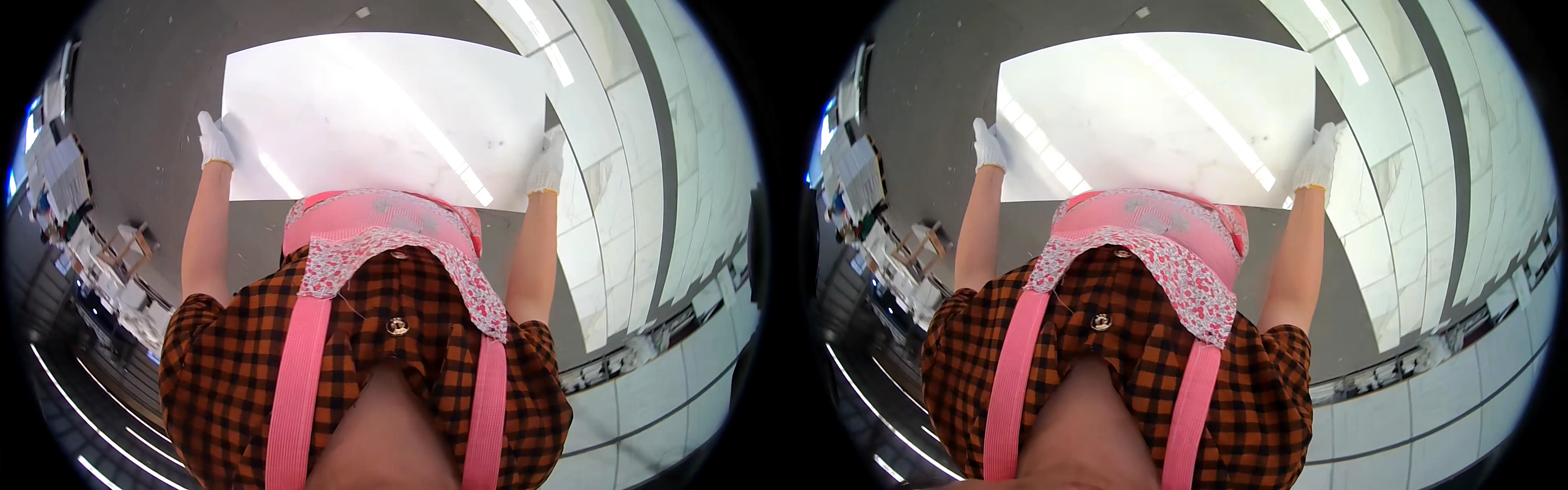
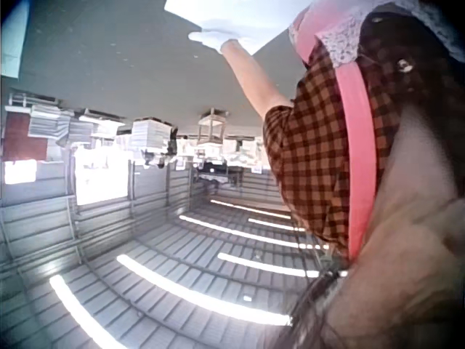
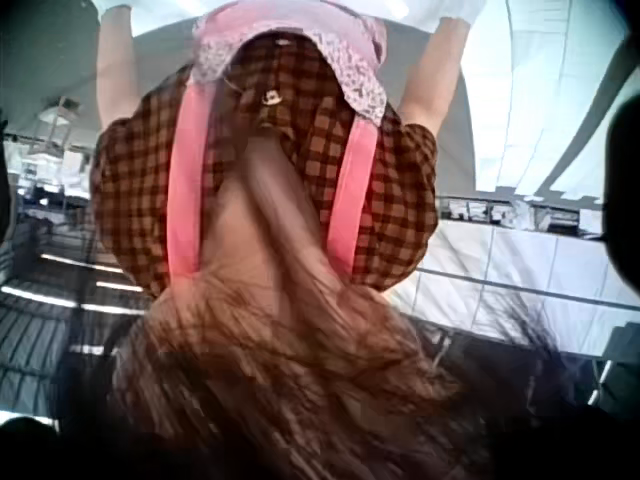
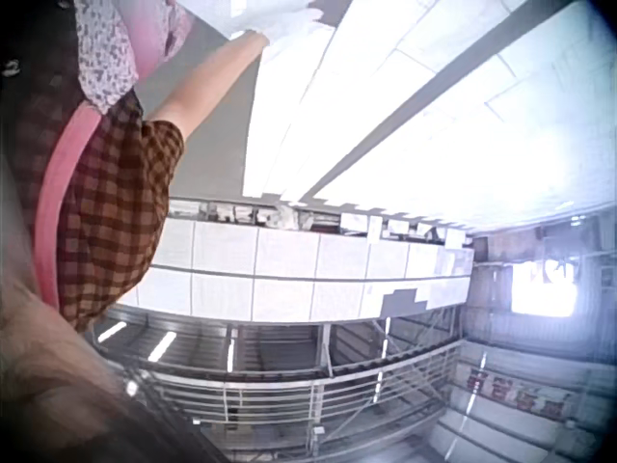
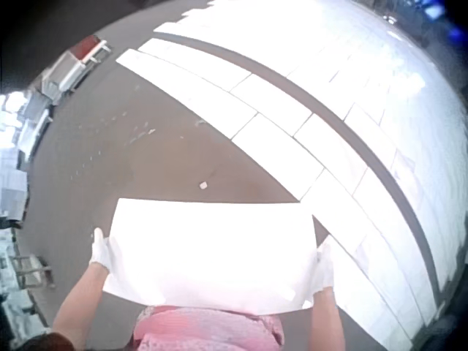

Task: The person repeatedly picks up large white rectangular panels from the floor, carries them across the warehouse, and stacks them onto a wooden pallet. The person wears white gloves and a pink apron while performing the task.

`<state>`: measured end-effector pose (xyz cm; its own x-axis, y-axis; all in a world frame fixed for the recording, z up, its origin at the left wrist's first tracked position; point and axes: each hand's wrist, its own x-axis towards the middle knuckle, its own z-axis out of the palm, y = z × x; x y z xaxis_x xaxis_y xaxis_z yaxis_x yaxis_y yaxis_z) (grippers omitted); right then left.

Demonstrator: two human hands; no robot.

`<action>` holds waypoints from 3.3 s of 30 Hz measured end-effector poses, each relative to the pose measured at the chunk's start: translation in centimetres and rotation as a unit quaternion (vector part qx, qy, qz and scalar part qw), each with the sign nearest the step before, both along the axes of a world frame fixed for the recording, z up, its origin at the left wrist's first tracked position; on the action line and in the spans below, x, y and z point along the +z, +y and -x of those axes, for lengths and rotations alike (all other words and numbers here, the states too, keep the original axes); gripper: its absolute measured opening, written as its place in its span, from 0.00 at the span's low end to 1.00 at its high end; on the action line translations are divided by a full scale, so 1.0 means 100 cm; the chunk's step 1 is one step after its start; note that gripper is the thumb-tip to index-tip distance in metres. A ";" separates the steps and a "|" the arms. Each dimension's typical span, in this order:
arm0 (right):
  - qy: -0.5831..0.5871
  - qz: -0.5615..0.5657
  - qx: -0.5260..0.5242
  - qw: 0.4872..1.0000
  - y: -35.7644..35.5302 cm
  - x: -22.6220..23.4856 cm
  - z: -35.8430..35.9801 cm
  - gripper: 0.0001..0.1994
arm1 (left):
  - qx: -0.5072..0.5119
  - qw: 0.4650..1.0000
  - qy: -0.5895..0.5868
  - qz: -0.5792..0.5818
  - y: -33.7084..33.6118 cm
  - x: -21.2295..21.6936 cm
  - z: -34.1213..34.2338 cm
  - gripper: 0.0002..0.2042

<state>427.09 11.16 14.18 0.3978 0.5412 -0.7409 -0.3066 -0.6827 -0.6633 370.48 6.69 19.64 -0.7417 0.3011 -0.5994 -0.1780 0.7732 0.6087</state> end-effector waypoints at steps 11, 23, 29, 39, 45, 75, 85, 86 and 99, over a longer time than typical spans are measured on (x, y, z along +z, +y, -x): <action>0.089 -0.014 0.247 0.965 0.118 -0.027 0.129 0.35 | 0.182 0.976 -0.006 -0.122 -0.050 0.043 0.044 0.38; 0.037 -0.139 0.395 0.908 0.271 0.029 0.281 0.31 | 0.400 0.869 -0.010 -0.292 -0.104 0.017 0.093 0.38; 0.075 -0.196 0.461 0.862 0.334 0.033 0.449 0.28 | 0.532 0.769 -0.021 -0.354 -0.098 -0.057 0.122 0.35; 0.109 -0.161 0.625 0.756 0.357 0.004 0.715 0.33 | 0.682 0.659 0.050 -0.313 -0.144 -0.120 0.151 0.38; 0.083 -0.066 0.712 0.694 0.352 0.017 0.831 0.37 | 0.739 0.613 0.061 -0.271 -0.132 -0.109 0.141 0.40; 0.258 -0.069 0.598 0.755 0.205 0.016 1.413 0.23 | 0.690 0.636 0.152 -0.312 -0.301 -0.030 0.830 0.17; 0.127 -0.118 0.604 0.778 0.126 0.034 1.733 0.24 | 0.693 0.608 0.162 -0.351 -0.372 -0.048 1.118 0.21; 0.148 -0.143 0.585 0.785 0.122 0.044 1.759 0.25 | 0.679 0.614 0.151 -0.373 -0.377 -0.041 1.171 0.22; 0.247 -0.191 0.393 0.865 0.183 0.036 1.949 0.22 | 0.567 0.703 0.094 -0.418 -0.247 0.009 1.647 0.26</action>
<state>232.23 29.49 17.79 -0.5184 0.7435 -0.4226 -0.1580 -0.5689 -0.8071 205.77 -17.99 20.58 -0.8310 -0.3596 -0.4244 -0.2478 -0.4438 0.8612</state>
